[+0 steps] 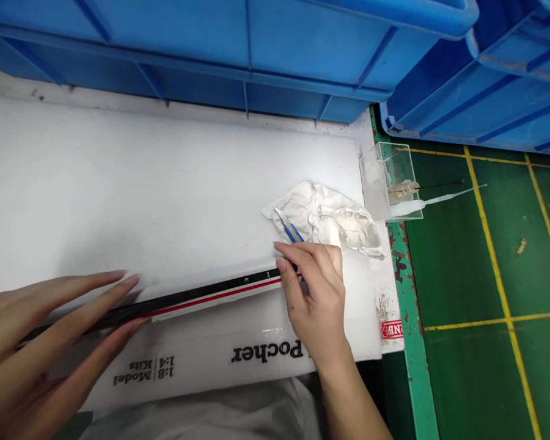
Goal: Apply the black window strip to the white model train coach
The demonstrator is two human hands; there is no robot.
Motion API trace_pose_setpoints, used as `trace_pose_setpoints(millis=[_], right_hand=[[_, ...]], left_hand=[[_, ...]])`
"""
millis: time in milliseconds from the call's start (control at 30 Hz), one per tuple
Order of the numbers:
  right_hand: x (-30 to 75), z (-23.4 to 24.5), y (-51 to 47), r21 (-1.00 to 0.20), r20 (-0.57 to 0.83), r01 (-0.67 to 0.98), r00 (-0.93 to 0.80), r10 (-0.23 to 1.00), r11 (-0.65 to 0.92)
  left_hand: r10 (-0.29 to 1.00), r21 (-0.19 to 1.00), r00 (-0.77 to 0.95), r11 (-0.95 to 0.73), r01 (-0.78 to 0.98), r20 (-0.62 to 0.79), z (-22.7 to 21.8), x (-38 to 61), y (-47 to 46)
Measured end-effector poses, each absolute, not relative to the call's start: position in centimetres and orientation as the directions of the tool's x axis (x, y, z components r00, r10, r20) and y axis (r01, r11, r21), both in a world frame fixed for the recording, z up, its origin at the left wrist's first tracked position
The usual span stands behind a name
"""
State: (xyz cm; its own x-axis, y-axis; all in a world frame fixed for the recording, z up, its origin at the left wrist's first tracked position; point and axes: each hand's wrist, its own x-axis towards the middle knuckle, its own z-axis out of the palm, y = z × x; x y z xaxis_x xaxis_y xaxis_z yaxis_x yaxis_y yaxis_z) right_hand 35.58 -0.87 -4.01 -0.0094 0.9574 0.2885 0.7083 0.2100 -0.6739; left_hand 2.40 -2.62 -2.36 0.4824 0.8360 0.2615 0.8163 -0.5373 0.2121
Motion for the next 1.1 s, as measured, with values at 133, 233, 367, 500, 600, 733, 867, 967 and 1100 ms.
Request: trace_pose_setpoints(millis=[133, 233, 367, 500, 600, 733, 867, 967, 1100], right_hand=[[35.7, -4.4, -0.9, -0.660, 0.308, 0.716, -0.016, 0.951, 0.226], [35.7, -4.6, -0.9, -0.652, 0.332, 0.716, -0.026, 0.943, 0.250], [35.7, -4.9, -1.1, -0.623, 0.387, 0.726, -0.036, 0.921, 0.290], [35.7, -5.0, -1.7, -0.586, 0.414, 0.751, -0.045, 0.909, 0.304], [35.4, -5.0, -2.3, -0.583, 0.398, 0.756, -0.053, 0.916, 0.297], [34.8, -4.9, -3.5, -0.637, 0.351, 0.730, -0.013, 0.936, 0.249], [34.7, -4.9, -4.6, -0.717, 0.271, 0.681, 0.078, 0.959, 0.148], [35.0, -4.9, -4.8, -0.773, 0.206, 0.628, 0.107, 0.973, 0.094], [35.0, -4.9, -4.6, -0.827, 0.134, 0.561, 0.145, 0.980, 0.030]], left_hand=[[0.848, 0.213, 0.484, -0.525, 0.824, 0.218, -1.3, 3.6, -2.6], [0.854, 0.232, 0.494, -0.520, 0.822, 0.164, -0.4, 4.7, -2.7], [0.831, 0.238, 0.496, -0.550, 0.801, 0.250, -0.2, 7.7, -3.3], [0.777, 0.338, 0.542, -0.628, 0.701, 0.320, -1.0, 12.4, -4.2], [0.749, 0.334, 0.576, -0.662, 0.671, 0.328, -2.1, 14.9, -4.8], [0.750, 0.293, 0.566, -0.657, 0.694, 0.343, -3.2, 15.6, -5.4], [0.736, 0.267, 0.586, -0.673, 0.690, 0.339, -3.7, 15.2, -5.7], [0.716, 0.237, 0.613, -0.694, 0.680, 0.335, -4.1, 15.1, -5.8], [0.707, 0.213, 0.627, -0.702, 0.680, 0.329, -3.9, 15.2, -5.7]])
